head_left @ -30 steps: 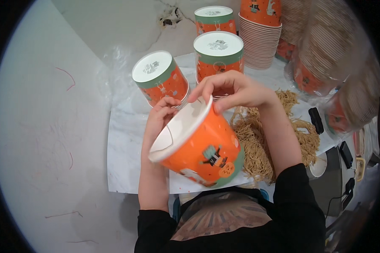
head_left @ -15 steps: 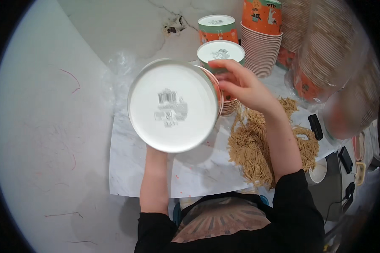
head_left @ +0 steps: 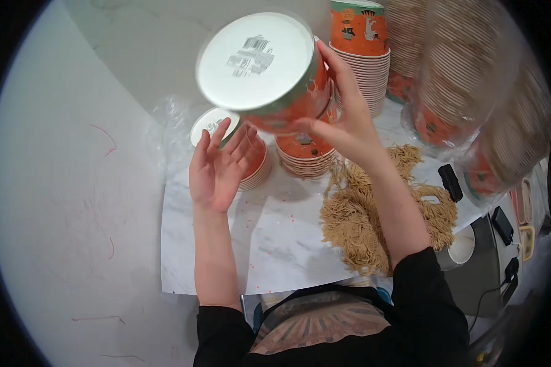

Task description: Threading and knotting elastic handles through the sides of themed paper buckets at an assembly station.

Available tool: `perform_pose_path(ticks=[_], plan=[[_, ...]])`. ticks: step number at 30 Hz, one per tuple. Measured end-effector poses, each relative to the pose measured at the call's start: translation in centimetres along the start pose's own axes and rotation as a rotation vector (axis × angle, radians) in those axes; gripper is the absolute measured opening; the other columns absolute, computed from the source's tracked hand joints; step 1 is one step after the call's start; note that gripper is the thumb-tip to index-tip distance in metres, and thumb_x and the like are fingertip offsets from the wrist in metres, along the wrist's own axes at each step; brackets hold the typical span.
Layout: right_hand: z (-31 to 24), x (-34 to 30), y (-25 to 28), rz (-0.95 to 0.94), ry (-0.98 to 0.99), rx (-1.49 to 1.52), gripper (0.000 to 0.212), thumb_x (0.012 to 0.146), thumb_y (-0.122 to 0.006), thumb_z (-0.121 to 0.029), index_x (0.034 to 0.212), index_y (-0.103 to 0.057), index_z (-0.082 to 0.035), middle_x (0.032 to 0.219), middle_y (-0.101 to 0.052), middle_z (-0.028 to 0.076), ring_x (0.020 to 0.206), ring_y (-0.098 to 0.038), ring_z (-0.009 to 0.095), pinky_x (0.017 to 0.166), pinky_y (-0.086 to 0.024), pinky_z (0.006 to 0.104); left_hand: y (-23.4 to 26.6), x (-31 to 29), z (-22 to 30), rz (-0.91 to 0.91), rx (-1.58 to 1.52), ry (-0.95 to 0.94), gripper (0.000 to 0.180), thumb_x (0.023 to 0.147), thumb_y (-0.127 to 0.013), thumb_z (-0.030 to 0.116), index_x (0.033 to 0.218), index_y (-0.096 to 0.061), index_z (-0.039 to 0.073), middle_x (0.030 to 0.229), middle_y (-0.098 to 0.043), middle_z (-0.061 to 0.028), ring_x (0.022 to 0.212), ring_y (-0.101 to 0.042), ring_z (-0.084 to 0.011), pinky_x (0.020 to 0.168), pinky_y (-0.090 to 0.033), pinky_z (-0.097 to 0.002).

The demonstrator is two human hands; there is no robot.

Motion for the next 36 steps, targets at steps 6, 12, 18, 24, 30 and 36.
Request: perform_pose_path(ticks=[6, 12, 18, 24, 30, 36], plan=[[6.0, -1.6, 0.3, 0.056, -0.213, -0.209, 0.105, 0.069, -0.090, -0.027, 0.151, -0.031, -0.001, 0.152, -0.041, 0.020, 0.141, -0.041, 0.037, 0.114, -0.039, 0.0442, 0.0, -0.6, 2.1, 0.076, 0.384, -0.115, 0.056, 0.106, -0.049, 0.027, 0.151, -0.032, -0.001, 0.152, -0.035, -0.0300, 0.144, -0.036, -0.0377, 0.121, -0.031, -0.0503], [9.1, -3.4, 0.1, -0.070, -0.541, -0.343, 0.119, 0.063, -0.094, -0.032, 0.151, -0.022, 0.005, 0.147, -0.040, 0.030, 0.136, -0.045, 0.043, 0.112, -0.041, 0.0455, -1.9, -2.1, 8.8, 0.243, 1.006, -0.477, 0.056, 0.100, -0.060, 0.024, 0.147, -0.040, 0.001, 0.149, -0.040, -0.0191, 0.141, -0.040, -0.0306, 0.118, -0.032, -0.0441], [10.2, -4.8, -0.5, -0.189, -0.623, -0.426, 0.127, 0.062, -0.095, -0.031, 0.153, -0.013, 0.005, 0.148, -0.036, 0.033, 0.136, -0.046, 0.044, 0.112, -0.043, 0.0448, 3.3, -1.4, 10.4, 0.509, 1.785, -0.349, 0.087, 0.072, -0.087, 0.030, 0.147, -0.047, 0.012, 0.150, -0.041, -0.0190, 0.140, -0.041, -0.0320, 0.116, -0.034, -0.0431], [13.2, -5.7, -1.1, -0.306, -0.661, -0.320, 0.133, 0.063, -0.095, -0.029, 0.156, -0.007, 0.004, 0.150, -0.036, 0.034, 0.137, -0.046, 0.043, 0.113, -0.042, 0.0429, 6.2, 0.8, 8.2, 0.507, 1.674, -0.220, 0.092, 0.066, -0.091, 0.026, 0.145, -0.048, 0.008, 0.146, -0.044, -0.0196, 0.137, -0.045, -0.0327, 0.109, -0.045, -0.0426], [12.5, -5.7, -0.4, -0.259, -0.680, -0.380, 0.127, 0.067, -0.091, -0.014, 0.160, -0.005, -0.003, 0.152, -0.038, 0.027, 0.143, -0.039, 0.037, 0.117, -0.036, 0.0414, 6.4, 0.4, 9.6, 0.612, 1.630, -0.392, 0.057, 0.067, -0.091, 0.021, 0.116, -0.066, 0.004, 0.126, -0.061, -0.0144, 0.118, -0.060, -0.0286, 0.099, -0.051, -0.0405], [4.7, -2.3, 0.9, -0.088, -0.380, -0.564, 0.113, 0.072, -0.089, -0.019, 0.156, -0.016, 0.004, 0.138, -0.047, 0.027, 0.128, -0.052, 0.038, 0.104, -0.048, 0.0410, 4.1, -0.9, 10.4, 0.665, 1.498, -0.565, 0.039, 0.068, -0.091, 0.011, 0.094, -0.063, 0.005, 0.113, -0.063, -0.0056, 0.097, -0.065, -0.0202, 0.086, -0.054, -0.0323]])
Point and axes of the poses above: each hand's wrist, its own x-axis towards the middle knuckle, its own y-axis out of the back of the hand, z = x × y, the point moved 10 cm from there along x, towards the middle knuckle
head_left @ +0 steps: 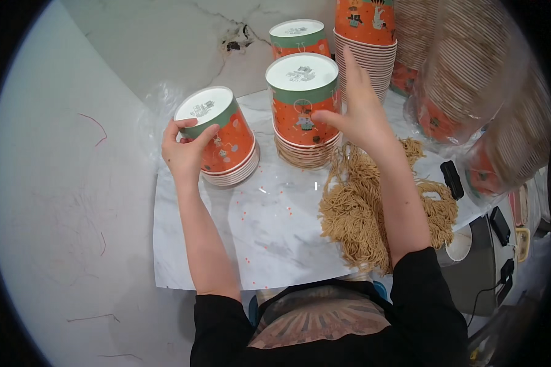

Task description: Threading and knotting elastic handles through the sides of themed paper buckets at an assembly station.

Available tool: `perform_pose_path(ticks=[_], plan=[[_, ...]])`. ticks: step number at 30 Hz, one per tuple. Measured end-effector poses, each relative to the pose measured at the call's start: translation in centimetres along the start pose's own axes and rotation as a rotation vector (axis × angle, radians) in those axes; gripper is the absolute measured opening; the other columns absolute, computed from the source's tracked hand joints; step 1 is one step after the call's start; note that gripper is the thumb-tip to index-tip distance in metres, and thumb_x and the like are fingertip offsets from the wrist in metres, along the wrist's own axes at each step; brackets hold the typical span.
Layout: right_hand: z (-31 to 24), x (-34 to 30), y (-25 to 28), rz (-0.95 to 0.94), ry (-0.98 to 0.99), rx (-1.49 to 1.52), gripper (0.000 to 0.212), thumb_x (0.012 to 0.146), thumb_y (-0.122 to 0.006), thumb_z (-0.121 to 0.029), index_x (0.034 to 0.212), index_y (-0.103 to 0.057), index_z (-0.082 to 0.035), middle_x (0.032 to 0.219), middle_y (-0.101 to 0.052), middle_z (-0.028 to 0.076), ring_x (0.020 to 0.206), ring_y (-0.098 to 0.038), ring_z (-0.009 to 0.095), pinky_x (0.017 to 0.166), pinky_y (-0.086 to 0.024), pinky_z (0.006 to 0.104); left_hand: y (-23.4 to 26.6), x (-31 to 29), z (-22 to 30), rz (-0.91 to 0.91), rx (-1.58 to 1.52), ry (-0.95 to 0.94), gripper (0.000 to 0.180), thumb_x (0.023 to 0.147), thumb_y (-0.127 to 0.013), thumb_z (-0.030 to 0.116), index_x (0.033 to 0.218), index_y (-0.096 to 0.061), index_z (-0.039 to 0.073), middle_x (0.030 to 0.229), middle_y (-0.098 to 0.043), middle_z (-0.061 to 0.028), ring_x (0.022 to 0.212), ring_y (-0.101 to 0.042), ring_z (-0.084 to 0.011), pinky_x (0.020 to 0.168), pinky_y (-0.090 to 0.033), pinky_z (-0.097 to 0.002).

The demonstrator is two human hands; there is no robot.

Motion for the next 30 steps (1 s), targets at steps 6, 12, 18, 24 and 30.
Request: perform_pose_path(ticks=[6, 12, 18, 24, 30], plan=[[-4.7, -0.5, 2.7, 0.098, 0.121, 0.341, 0.042, 0.082, -0.078, -0.011, 0.121, -0.065, -0.002, 0.101, -0.069, 0.011, 0.077, -0.065, 0.020, 0.070, -0.054, 0.0332, 2.7, -0.2, 1.8, 0.169, -0.167, -0.200, 0.040, 0.068, -0.092, 0.011, 0.093, -0.062, 0.007, 0.115, -0.063, -0.0034, 0.106, -0.061, -0.0191, 0.098, -0.047, -0.0355], [-5.8, -1.3, 5.4, 0.139, 0.128, 0.388, 0.016, 0.083, -0.078, -0.014, 0.088, -0.074, 0.001, 0.074, -0.069, 0.009, 0.057, -0.060, 0.016, 0.056, -0.049, 0.0286, 7.7, -4.9, 9.0, 0.363, -0.372, -0.448, 0.037, 0.081, -0.079, -0.006, 0.112, -0.061, -0.001, 0.112, -0.063, -0.0075, 0.103, -0.061, -0.0157, 0.094, -0.051, -0.0304], [-9.8, -3.1, 5.8, -0.173, 0.475, 0.362, 0.055, 0.076, -0.086, -0.022, 0.126, -0.068, -0.008, 0.113, -0.067, 0.007, 0.091, -0.063, 0.014, 0.071, -0.050, 0.0273, 4.6, -11.5, 2.3, 0.042, -1.116, 0.233, 0.062, 0.101, -0.058, 0.046, 0.150, -0.043, 0.011, 0.148, -0.051, -0.0049, 0.133, -0.050, -0.0232, 0.117, -0.034, -0.0474], [-11.1, -6.6, -2.2, -0.687, 0.538, 0.502, 0.043, 0.081, -0.078, -0.019, 0.121, -0.068, -0.007, 0.117, -0.064, 0.014, 0.106, -0.064, 0.033, 0.088, -0.052, 0.0408, -4.6, -24.0, -2.1, -0.243, -1.633, 1.034, 0.075, 0.101, -0.052, 0.054, 0.150, -0.037, 0.000, 0.157, -0.038, -0.0178, 0.146, -0.035, -0.0381, 0.122, -0.026, -0.0550], [-10.0, -9.8, -7.9, -1.124, 0.308, 0.327, 0.022, 0.093, -0.067, -0.020, 0.105, -0.072, -0.002, 0.098, -0.072, 0.014, 0.089, -0.069, 0.031, 0.079, -0.053, 0.0403, -8.4, -29.7, -3.6, -0.330, -1.785, 1.380, 0.091, 0.099, -0.051, 0.058, 0.150, -0.021, -0.011, 0.155, -0.030, -0.0319, 0.147, -0.028, -0.0446, 0.123, -0.026, -0.0541]])
Point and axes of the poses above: each hand's wrist, its own x-axis towards the middle knuckle, its own y-axis out of the back of the hand, z = x × y, the point moved 10 cm from there along x, towards the middle knuckle
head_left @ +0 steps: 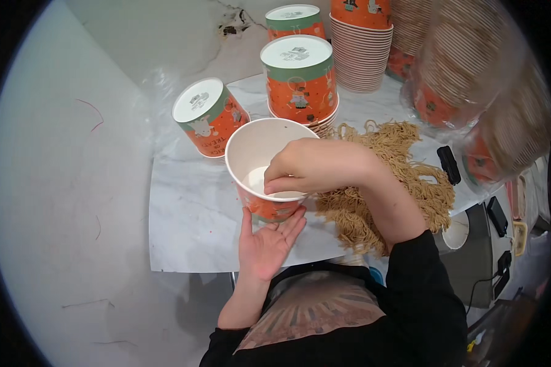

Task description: Threading and knotting elastic handles through the sides of themed paper buckets at an assembly station.

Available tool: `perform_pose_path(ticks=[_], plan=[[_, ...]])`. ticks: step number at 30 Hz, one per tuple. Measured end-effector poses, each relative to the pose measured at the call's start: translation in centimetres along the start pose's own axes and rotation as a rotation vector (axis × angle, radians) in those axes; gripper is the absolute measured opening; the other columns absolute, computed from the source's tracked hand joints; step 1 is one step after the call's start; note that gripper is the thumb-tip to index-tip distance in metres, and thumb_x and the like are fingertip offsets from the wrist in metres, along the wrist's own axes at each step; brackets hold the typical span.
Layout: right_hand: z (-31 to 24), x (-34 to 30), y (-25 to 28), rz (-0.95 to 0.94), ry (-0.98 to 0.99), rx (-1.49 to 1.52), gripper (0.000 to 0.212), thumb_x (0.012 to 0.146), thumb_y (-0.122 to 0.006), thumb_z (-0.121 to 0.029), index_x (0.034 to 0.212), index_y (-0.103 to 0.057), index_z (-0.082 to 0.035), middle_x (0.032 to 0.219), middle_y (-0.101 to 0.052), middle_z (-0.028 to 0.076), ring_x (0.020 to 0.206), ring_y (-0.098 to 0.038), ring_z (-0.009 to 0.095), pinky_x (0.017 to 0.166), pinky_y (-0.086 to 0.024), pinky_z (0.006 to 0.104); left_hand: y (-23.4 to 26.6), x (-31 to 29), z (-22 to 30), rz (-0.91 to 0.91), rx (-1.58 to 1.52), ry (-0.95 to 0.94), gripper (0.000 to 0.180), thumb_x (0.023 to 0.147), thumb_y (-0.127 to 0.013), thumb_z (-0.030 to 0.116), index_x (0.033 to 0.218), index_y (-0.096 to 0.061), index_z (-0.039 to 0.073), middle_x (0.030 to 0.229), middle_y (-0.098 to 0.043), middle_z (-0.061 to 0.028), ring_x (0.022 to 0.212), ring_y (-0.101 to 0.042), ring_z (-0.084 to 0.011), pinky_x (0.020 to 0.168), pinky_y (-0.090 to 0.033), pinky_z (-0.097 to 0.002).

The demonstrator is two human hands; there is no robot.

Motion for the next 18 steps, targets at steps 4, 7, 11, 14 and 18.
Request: perform_pose_path(ticks=[4, 7, 11, 14, 18], plan=[[0.0, -0.8, 2.1, 0.167, 0.059, -0.030, 0.021, 0.092, -0.068, -0.020, 0.102, -0.071, -0.001, 0.091, -0.071, 0.015, 0.084, -0.070, 0.029, 0.074, -0.054, 0.0397, 0.0, 0.0, 0.3, -0.003, -0.101, -0.042, 0.086, 0.102, -0.045, 0.054, 0.150, -0.018, -0.012, 0.157, -0.027, -0.0300, 0.150, -0.025, -0.0416, 0.123, -0.025, -0.0527], [0.6, -2.6, 6.3, 0.450, 0.049, -0.189, 0.016, 0.087, -0.071, -0.015, 0.095, -0.069, -0.001, 0.082, -0.069, 0.015, 0.078, -0.069, 0.029, 0.068, -0.053, 0.0374, 0.3, -0.7, 1.0, -0.037, -0.166, -0.096, 0.086, 0.104, -0.040, 0.052, 0.154, -0.007, -0.009, 0.161, -0.015, -0.0322, 0.152, -0.021, -0.0391, 0.125, -0.022, -0.0528], [5.0, -3.5, 5.6, 0.298, -0.335, -0.488, 0.010, 0.078, -0.070, -0.008, 0.087, -0.072, -0.004, 0.082, -0.070, 0.015, 0.078, -0.069, 0.033, 0.069, -0.054, 0.0417, -0.2, -1.0, 1.2, -0.058, -0.134, -0.123, 0.084, 0.106, -0.034, 0.052, 0.155, -0.004, -0.010, 0.162, -0.011, -0.0321, 0.153, -0.019, -0.0377, 0.125, -0.019, -0.0519], [7.9, -2.8, 1.0, 0.046, -0.315, -0.518, 0.010, 0.075, -0.069, -0.008, 0.083, -0.074, -0.005, 0.082, -0.071, 0.016, 0.078, -0.069, 0.035, 0.070, -0.055, 0.0444, -0.7, -0.9, 0.0, -0.014, -0.208, -0.044, 0.082, 0.105, -0.035, 0.051, 0.150, -0.013, -0.014, 0.160, -0.023, -0.0285, 0.152, -0.021, -0.0382, 0.125, -0.020, -0.0515], [10.0, -2.6, -3.8, 0.015, -0.299, -0.511, 0.008, 0.074, -0.072, -0.012, 0.079, -0.075, -0.006, 0.084, -0.071, 0.014, 0.082, -0.070, 0.034, 0.071, -0.056, 0.0453, -0.1, -0.9, -0.3, 0.004, -0.212, -0.036, 0.082, 0.107, -0.031, 0.049, 0.151, -0.007, -0.015, 0.161, -0.016, -0.0315, 0.154, -0.015, -0.0371, 0.126, -0.017, -0.0499]])
Point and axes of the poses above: each hand's wrist, its own x-axis towards the middle knuckle, its own y-axis out of the back of the hand, z = x × y, the point moved 10 cm from there along x, towards the middle knuckle
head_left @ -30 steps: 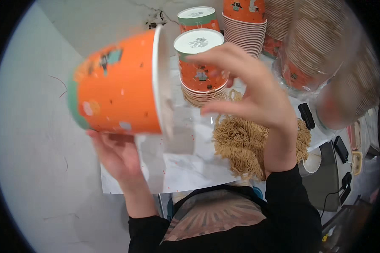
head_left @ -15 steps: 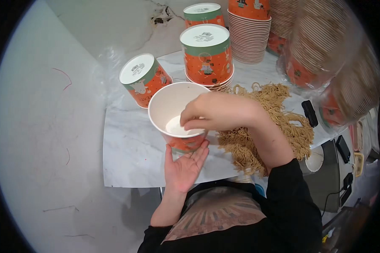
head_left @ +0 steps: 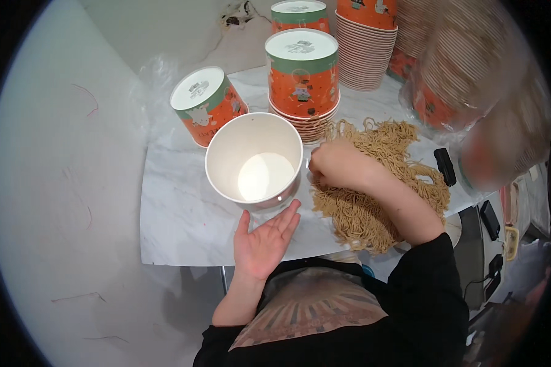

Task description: Threading and knotting elastic handles through the sides of themed paper buckets at an assembly station.

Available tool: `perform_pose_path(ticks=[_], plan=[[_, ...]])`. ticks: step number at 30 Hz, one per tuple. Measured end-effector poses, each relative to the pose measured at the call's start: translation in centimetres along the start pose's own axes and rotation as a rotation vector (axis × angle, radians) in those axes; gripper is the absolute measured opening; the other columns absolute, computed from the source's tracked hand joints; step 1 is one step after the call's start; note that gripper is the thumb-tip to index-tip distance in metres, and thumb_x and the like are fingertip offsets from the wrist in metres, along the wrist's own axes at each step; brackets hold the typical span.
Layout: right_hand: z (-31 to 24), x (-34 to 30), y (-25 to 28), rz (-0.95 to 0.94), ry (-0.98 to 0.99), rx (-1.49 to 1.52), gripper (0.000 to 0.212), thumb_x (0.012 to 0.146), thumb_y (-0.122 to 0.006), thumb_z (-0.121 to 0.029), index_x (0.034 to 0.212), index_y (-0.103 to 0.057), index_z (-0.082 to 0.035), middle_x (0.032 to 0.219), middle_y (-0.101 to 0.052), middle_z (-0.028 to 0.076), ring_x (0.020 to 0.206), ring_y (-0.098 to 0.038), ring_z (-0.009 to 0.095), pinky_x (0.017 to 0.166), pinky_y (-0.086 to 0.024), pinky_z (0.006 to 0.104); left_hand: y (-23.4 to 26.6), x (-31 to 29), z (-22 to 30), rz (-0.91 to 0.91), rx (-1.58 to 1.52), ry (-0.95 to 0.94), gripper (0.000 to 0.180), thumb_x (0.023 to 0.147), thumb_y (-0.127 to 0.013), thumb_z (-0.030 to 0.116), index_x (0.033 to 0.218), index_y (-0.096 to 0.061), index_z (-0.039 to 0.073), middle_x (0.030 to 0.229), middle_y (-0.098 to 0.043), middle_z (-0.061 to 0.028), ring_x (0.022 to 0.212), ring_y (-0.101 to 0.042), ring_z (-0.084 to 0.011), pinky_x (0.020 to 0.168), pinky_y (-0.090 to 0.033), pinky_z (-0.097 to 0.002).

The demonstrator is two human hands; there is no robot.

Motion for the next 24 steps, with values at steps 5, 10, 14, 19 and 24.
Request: perform_pose_path(ticks=[5, 10, 14, 19, 24], plan=[[-0.6, -0.8, -0.8, 0.049, 0.016, -0.070, 0.008, 0.076, -0.072, -0.015, 0.079, -0.075, -0.008, 0.085, -0.070, 0.011, 0.082, -0.070, 0.033, 0.070, -0.057, 0.0438, 1.0, -0.2, -0.1, 0.015, 0.100, 0.016, 0.077, 0.106, -0.036, 0.045, 0.147, -0.018, -0.017, 0.154, -0.030, -0.0326, 0.150, -0.025, -0.0384, 0.125, -0.021, -0.0481], [-0.6, -1.6, -1.4, 0.012, 0.020, -0.073, 0.008, 0.078, -0.070, -0.014, 0.080, -0.075, -0.008, 0.088, -0.070, 0.011, 0.083, -0.070, 0.032, 0.071, -0.056, 0.0433, 2.3, -0.6, -1.8, 0.131, 0.301, 0.095, 0.062, 0.102, -0.051, 0.031, 0.142, -0.034, -0.013, 0.148, -0.041, -0.0284, 0.141, -0.040, -0.0346, 0.121, -0.032, -0.0446], [-0.4, -3.0, 0.5, 0.151, 0.052, 0.159, 0.010, 0.082, -0.069, -0.014, 0.088, -0.072, -0.007, 0.090, -0.068, 0.012, 0.084, -0.068, 0.032, 0.072, -0.055, 0.0430, 1.7, -0.6, -2.8, 0.080, 0.421, 0.111, 0.056, 0.101, -0.053, 0.027, 0.141, -0.040, -0.009, 0.146, -0.045, -0.0254, 0.137, -0.045, -0.0325, 0.119, -0.035, -0.0436], [-4.1, -6.2, 4.5, 0.243, 0.182, 0.381, 0.010, 0.083, -0.069, -0.012, 0.093, -0.068, -0.007, 0.088, -0.064, 0.011, 0.085, -0.065, 0.033, 0.072, -0.052, 0.0427, -1.3, -2.0, -2.0, -0.061, 1.094, -0.196, 0.047, 0.099, -0.058, 0.005, 0.144, -0.046, 0.001, 0.143, -0.051, -0.0156, 0.124, -0.058, -0.0258, 0.107, -0.049, -0.0397], [-9.7, -10.0, 5.7, 0.335, 0.270, 0.409, 0.012, 0.079, -0.072, -0.009, 0.089, -0.065, -0.006, 0.084, -0.061, 0.010, 0.080, -0.064, 0.031, 0.067, -0.051, 0.0401, -4.2, -4.4, -2.0, -0.326, 1.754, -0.691, 0.038, 0.084, -0.076, -0.006, 0.121, -0.066, -0.003, 0.123, -0.066, -0.0133, 0.097, -0.071, -0.0210, 0.082, -0.059, -0.0303]])
Point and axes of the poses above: each hand's wrist, its own x-axis towards the middle knuckle, its own y-axis out of the back of the hand, z = x × y, the point moved 10 cm from there along x, towards the middle knuckle
